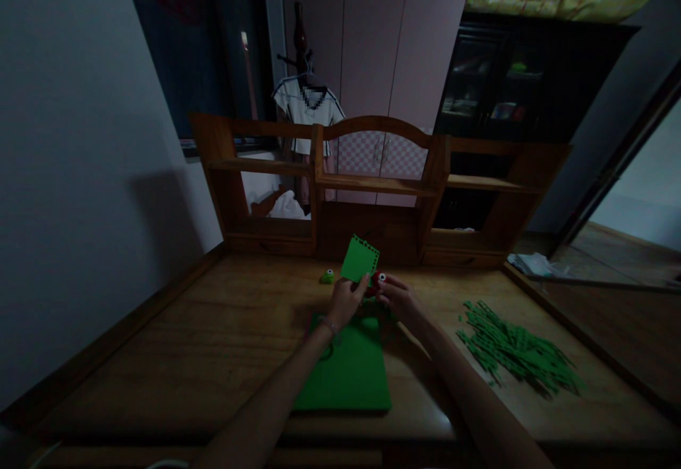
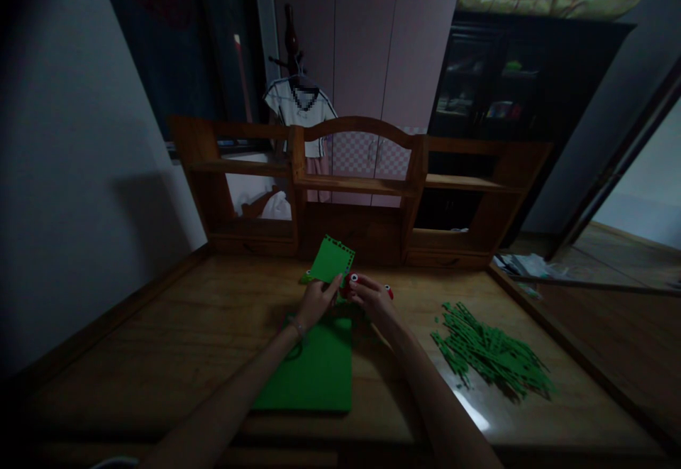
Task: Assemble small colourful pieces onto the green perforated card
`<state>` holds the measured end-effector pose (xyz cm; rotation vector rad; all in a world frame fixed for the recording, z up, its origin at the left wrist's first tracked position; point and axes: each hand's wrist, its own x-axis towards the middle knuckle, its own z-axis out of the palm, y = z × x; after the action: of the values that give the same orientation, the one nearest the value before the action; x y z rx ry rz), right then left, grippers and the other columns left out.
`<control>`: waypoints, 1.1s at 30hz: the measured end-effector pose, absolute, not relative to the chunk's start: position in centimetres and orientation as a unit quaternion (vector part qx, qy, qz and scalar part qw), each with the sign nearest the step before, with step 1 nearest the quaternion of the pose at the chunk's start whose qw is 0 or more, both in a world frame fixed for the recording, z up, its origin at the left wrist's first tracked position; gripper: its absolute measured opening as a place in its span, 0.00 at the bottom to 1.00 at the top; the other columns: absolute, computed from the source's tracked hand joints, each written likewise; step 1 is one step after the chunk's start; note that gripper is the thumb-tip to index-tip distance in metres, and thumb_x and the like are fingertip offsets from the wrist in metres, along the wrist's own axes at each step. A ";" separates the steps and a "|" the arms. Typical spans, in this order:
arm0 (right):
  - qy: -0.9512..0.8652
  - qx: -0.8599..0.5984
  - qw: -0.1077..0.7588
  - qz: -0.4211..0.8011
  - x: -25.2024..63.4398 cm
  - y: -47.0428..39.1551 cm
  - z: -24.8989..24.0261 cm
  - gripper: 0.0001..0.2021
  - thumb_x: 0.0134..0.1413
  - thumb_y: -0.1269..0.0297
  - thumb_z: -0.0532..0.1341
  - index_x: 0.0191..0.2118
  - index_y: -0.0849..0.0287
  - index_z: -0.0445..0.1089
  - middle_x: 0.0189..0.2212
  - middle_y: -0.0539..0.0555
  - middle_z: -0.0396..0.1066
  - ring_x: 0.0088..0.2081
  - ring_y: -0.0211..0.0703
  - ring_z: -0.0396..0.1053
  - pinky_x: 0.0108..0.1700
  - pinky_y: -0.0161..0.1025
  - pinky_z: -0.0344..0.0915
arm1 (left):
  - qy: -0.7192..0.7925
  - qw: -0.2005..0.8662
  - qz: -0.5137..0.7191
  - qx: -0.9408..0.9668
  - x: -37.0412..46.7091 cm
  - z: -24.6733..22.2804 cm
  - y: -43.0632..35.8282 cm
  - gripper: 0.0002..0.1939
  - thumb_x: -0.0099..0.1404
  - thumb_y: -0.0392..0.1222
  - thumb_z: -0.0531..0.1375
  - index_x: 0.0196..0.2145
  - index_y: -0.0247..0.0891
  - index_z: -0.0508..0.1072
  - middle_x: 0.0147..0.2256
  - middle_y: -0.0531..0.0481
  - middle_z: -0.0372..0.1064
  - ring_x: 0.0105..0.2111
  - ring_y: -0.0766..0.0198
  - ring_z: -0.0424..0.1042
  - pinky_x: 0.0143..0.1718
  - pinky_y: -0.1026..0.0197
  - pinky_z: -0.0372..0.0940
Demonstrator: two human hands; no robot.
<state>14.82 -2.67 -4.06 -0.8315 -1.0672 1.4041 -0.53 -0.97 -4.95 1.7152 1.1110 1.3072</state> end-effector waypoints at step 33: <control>-0.428 -0.321 0.567 0.627 14.9 -2.8 -4.2 0.12 0.38 0.65 0.68 0.34 0.59 0.74 0.32 0.52 0.72 0.32 0.38 0.67 0.37 0.35 0.63 | 0.443 0.316 0.480 0.688 -0.5 -4.8 -0.9 0.29 0.65 0.58 0.45 0.14 0.36 0.62 0.13 0.52 0.58 0.20 0.66 0.62 0.24 0.65 0.52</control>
<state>14.91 -2.81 -4.19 -0.7535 -1.0059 1.4735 -0.49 -0.93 -4.83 1.8127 1.1678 1.2631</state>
